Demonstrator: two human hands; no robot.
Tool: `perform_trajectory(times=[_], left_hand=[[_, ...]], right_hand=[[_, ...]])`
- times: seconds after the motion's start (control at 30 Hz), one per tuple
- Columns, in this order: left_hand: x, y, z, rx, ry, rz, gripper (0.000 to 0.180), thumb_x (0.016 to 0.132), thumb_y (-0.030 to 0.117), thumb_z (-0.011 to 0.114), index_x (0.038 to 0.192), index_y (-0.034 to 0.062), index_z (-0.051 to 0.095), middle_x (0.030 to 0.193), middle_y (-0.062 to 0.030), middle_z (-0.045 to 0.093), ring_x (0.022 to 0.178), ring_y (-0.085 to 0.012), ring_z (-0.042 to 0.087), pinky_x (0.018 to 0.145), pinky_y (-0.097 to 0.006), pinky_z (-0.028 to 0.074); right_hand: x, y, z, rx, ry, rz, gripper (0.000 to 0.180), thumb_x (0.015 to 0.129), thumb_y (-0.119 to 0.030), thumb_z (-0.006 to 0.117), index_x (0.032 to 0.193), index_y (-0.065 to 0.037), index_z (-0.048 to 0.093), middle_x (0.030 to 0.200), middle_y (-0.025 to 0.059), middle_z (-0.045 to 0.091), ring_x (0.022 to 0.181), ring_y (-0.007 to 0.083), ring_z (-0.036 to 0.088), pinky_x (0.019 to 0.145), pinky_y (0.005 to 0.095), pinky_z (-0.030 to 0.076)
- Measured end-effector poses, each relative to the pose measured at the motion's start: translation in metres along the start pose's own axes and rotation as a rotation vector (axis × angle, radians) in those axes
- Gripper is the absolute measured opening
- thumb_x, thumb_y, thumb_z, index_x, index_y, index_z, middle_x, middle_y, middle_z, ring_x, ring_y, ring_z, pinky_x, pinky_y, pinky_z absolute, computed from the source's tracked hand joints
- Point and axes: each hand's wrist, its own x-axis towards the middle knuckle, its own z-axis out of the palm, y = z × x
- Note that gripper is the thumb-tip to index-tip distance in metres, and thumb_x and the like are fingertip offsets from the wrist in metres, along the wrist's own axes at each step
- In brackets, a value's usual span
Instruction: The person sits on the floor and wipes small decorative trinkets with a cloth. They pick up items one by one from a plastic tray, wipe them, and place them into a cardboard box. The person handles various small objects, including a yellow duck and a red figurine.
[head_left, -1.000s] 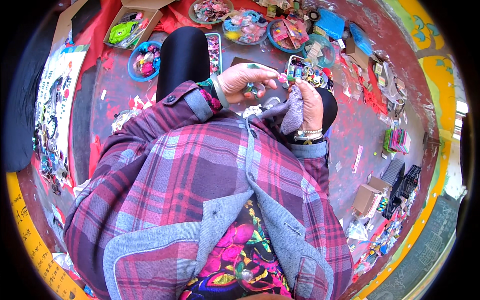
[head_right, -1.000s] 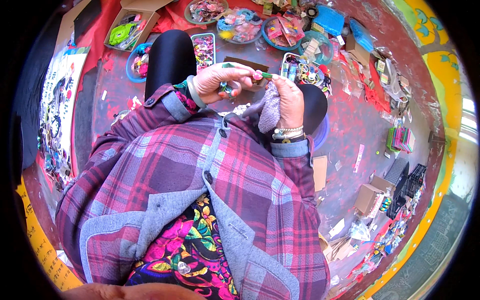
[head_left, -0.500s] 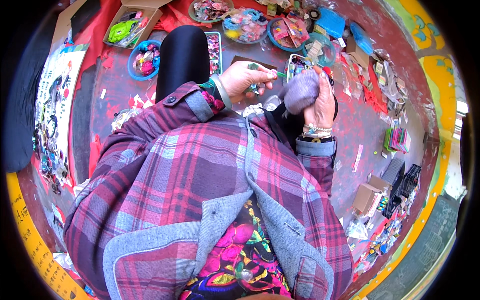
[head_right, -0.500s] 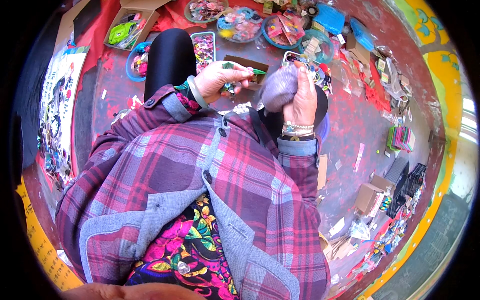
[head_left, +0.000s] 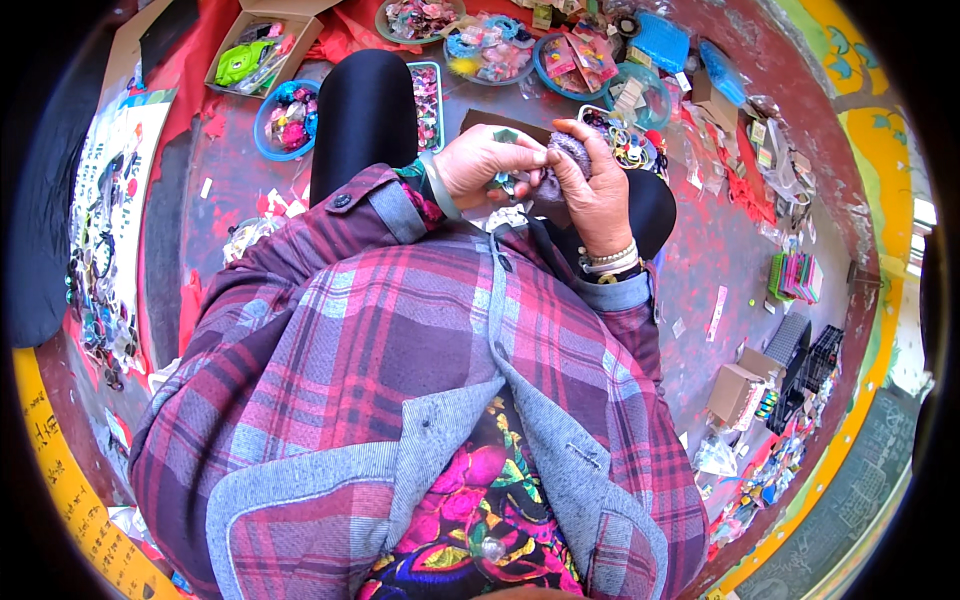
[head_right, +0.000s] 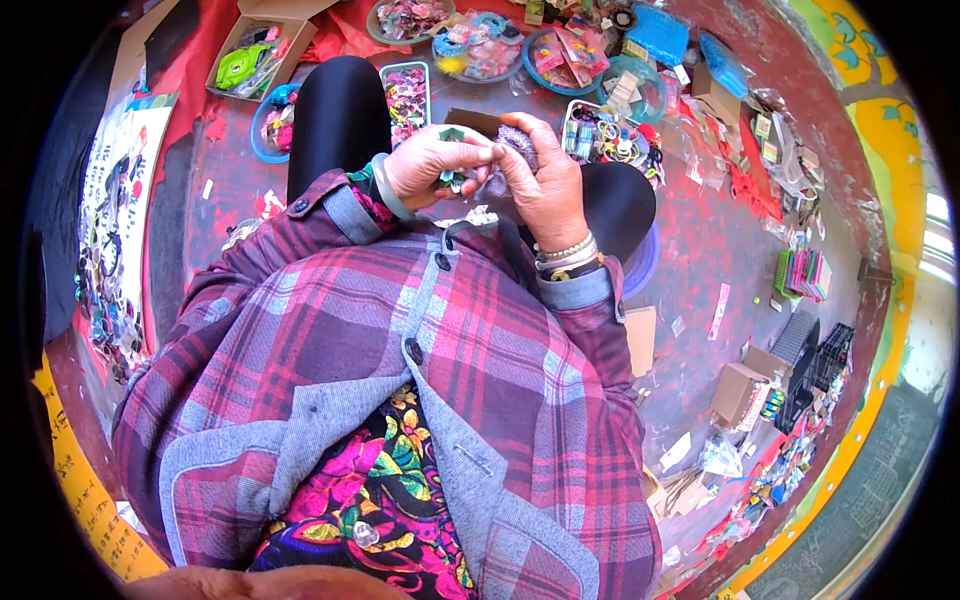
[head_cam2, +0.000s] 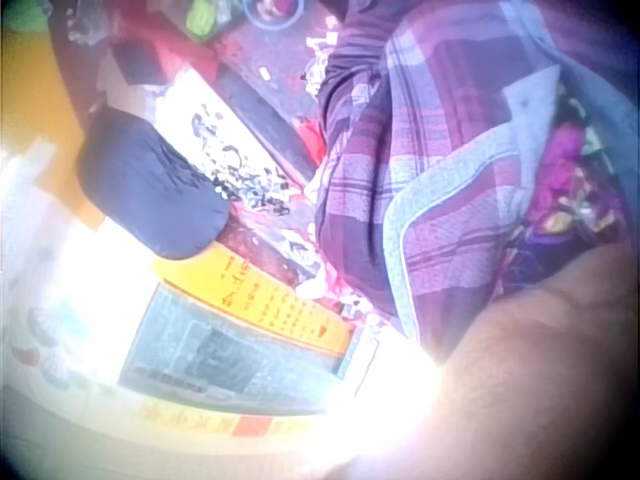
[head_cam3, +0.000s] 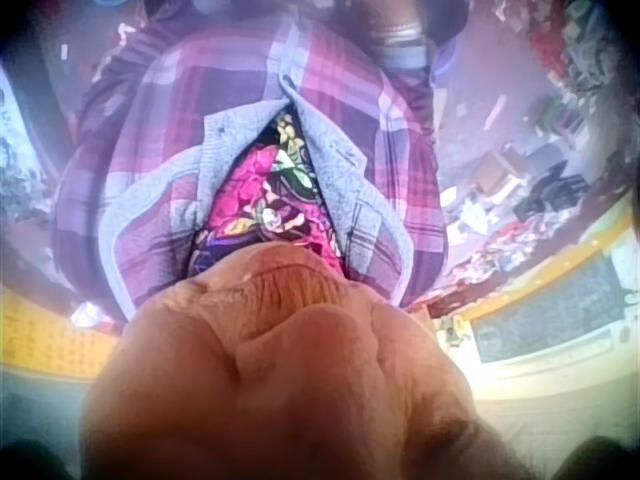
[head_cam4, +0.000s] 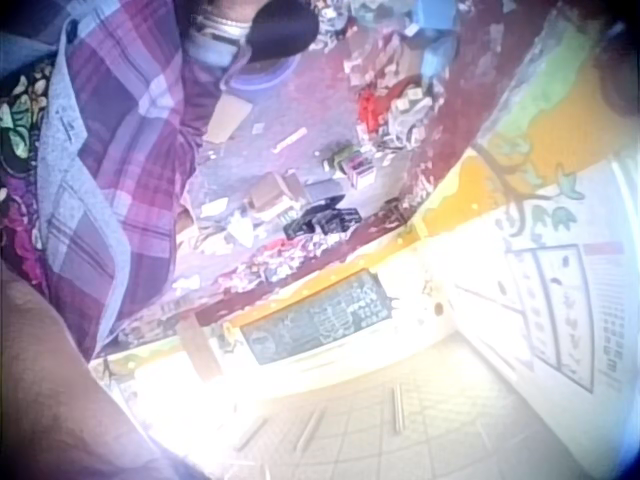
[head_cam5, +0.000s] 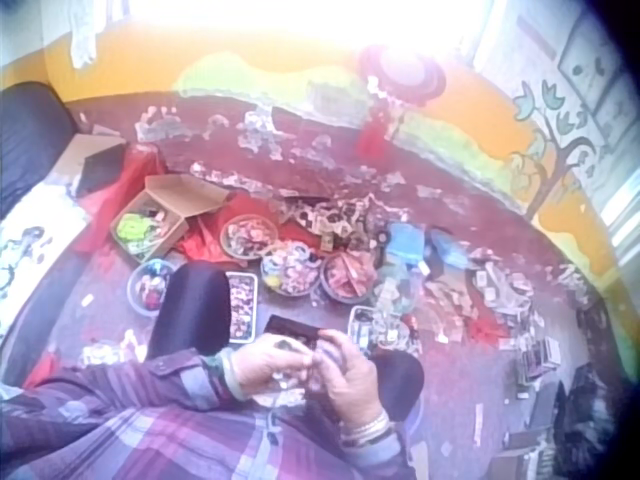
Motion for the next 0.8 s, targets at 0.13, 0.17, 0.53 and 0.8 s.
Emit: perform_trajectory(times=[0.13, 0.17, 0.53, 0.8], left_hand=[[0.000, 0.004, 0.002, -0.017, 0.031, -0.036, 0.022, 0.082, 0.017, 0.061, 0.095, 0.0002, 0.059, 0.070, -0.0038, 0.058, 0.053, -0.0080, 0.051, 0.039, -0.018, 0.033], [0.000, 0.006, 0.000, -0.018, 0.033, -0.014, 0.023, 0.082, 0.017, 0.061, 0.097, -0.0001, 0.059, 0.071, -0.0039, 0.059, 0.052, -0.0080, 0.051, 0.039, -0.017, 0.034], [0.028, -0.004, -0.039, -0.021, 0.341, -0.105, 0.020, 0.081, 0.021, 0.063, 0.093, 0.0043, 0.060, 0.072, 0.0008, 0.056, 0.058, -0.0048, 0.050, 0.040, -0.015, 0.028], [0.073, -0.030, -0.068, 0.108, 0.465, -0.192, 0.024, 0.082, 0.026, 0.063, 0.088, 0.0026, 0.060, 0.072, -0.0006, 0.058, 0.059, -0.0064, 0.051, 0.044, -0.017, 0.033]], right_hand=[[0.001, 0.003, -0.004, 0.120, 0.018, -0.023, 0.028, 0.083, -0.006, 0.059, 0.110, -0.003, 0.053, 0.088, 0.0028, 0.059, 0.079, 0.0089, 0.055, 0.071, 0.0218, 0.045], [0.001, 0.005, -0.008, 0.130, 0.035, -0.009, 0.028, 0.083, -0.005, 0.059, 0.110, -0.003, 0.054, 0.087, 0.0025, 0.059, 0.078, 0.0091, 0.055, 0.071, 0.0216, 0.045], [-0.004, 0.047, -0.055, 0.970, 0.222, 0.232, 0.028, 0.091, -0.023, 0.045, 0.110, -0.002, 0.046, 0.081, 0.0144, 0.057, 0.064, 0.0206, 0.057, 0.058, 0.0299, 0.048], [-0.006, 0.059, -0.056, 1.103, 0.239, 0.274, 0.029, 0.091, -0.026, 0.045, 0.109, -0.003, 0.047, 0.083, 0.0150, 0.057, 0.065, 0.0220, 0.056, 0.059, 0.0310, 0.048]])
